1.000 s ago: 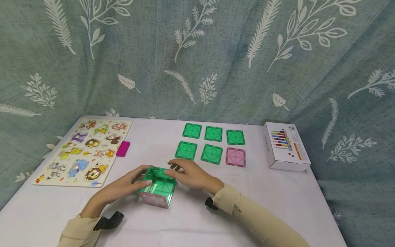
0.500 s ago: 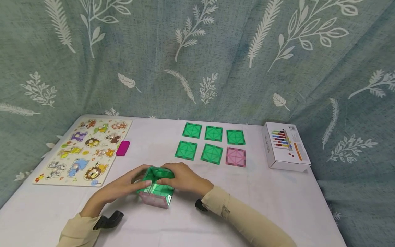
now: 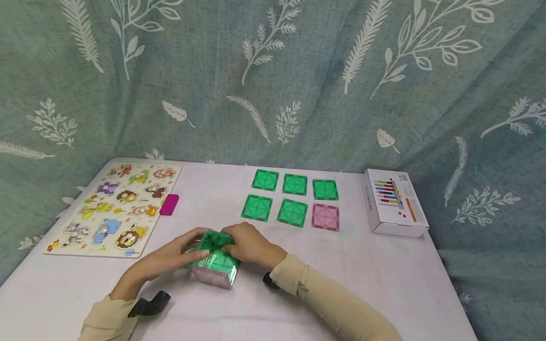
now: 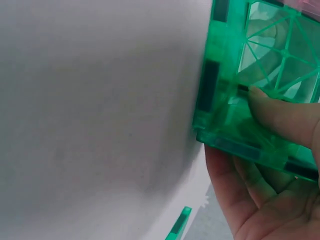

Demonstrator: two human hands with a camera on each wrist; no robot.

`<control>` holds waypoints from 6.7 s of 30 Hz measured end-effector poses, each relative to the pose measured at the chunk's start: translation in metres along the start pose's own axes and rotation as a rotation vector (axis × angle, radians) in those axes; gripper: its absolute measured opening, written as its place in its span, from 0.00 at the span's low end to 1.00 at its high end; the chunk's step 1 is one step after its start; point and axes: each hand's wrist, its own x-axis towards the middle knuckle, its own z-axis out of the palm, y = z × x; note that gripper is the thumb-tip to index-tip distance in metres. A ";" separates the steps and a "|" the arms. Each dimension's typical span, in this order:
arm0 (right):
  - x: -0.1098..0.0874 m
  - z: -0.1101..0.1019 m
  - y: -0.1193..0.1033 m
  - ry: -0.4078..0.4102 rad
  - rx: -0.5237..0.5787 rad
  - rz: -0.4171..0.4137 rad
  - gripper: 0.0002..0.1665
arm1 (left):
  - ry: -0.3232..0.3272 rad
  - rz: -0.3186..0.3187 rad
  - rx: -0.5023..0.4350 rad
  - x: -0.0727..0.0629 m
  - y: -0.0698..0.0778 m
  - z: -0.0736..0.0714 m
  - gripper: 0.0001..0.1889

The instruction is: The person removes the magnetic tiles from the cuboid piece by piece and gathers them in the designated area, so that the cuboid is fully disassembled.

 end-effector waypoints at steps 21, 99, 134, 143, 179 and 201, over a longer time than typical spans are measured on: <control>0.002 -0.001 0.011 -0.019 0.110 0.028 0.14 | 0.015 0.003 0.002 -0.001 -0.001 -0.001 0.34; -0.010 -0.024 0.045 0.078 0.053 0.315 0.28 | -0.019 0.050 0.136 -0.012 0.000 0.005 0.28; -0.023 -0.022 0.036 0.089 -0.021 0.274 0.34 | -0.063 -0.006 0.057 -0.013 0.002 0.004 0.20; -0.039 -0.023 0.014 0.124 -0.041 0.203 0.37 | -0.078 0.004 0.040 -0.014 0.002 0.003 0.21; -0.057 0.028 -0.058 -0.173 -0.076 -0.199 0.27 | -0.057 0.026 0.074 -0.013 0.003 0.002 0.19; -0.057 0.037 -0.055 -0.134 -0.185 -0.279 0.09 | -0.072 0.059 0.083 -0.011 0.001 0.002 0.20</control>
